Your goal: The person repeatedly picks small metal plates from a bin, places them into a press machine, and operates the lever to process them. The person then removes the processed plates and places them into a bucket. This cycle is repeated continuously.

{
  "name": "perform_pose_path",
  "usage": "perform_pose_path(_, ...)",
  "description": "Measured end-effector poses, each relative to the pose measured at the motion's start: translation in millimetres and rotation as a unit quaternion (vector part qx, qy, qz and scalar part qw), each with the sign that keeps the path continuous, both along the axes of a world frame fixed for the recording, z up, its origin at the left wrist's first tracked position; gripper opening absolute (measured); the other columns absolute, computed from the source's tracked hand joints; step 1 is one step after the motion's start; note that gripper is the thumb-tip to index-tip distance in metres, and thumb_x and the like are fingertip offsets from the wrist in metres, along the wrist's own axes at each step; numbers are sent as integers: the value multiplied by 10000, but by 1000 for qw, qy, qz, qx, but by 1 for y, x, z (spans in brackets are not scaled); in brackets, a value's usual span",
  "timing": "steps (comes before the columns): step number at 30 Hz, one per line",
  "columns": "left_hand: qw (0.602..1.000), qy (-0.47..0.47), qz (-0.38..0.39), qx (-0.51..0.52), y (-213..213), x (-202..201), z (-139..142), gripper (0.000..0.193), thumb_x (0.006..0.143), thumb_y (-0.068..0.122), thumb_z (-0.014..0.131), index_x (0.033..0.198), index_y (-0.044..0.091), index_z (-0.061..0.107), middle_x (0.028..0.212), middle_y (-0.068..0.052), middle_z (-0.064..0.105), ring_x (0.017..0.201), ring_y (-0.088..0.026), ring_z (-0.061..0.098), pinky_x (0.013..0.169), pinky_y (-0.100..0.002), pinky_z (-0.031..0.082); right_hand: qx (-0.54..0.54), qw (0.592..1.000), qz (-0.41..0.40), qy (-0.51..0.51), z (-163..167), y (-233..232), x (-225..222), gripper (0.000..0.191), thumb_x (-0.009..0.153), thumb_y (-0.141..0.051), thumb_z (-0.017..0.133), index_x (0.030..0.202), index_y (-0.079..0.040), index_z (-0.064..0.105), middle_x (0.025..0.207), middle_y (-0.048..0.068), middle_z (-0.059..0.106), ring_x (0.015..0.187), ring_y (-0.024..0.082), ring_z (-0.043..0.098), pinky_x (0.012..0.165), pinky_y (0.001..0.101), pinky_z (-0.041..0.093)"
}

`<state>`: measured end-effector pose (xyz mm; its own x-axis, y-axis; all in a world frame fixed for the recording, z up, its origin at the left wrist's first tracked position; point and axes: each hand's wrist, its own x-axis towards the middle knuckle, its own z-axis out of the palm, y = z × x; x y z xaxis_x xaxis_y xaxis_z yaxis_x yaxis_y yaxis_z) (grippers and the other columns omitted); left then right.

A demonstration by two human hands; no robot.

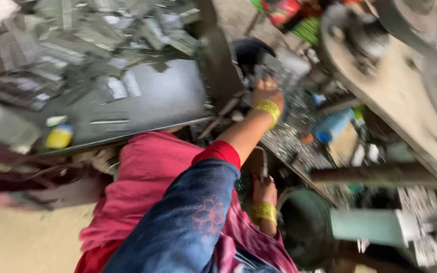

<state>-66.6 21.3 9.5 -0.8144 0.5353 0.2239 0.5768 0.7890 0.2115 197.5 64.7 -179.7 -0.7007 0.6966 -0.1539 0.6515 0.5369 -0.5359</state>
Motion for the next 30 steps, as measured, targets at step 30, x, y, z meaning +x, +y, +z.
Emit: perform_pose_path(30,953,-67,294,-37,-380,-112,-130,350,874,213,664,1197,81,690,1237,-122,673,1208,-303,574,941,-454,456,113,954,102,258,174,-28,-84,116,1132,38,594,1118,144,637,885,214,715,840,252,723,760,354,577)
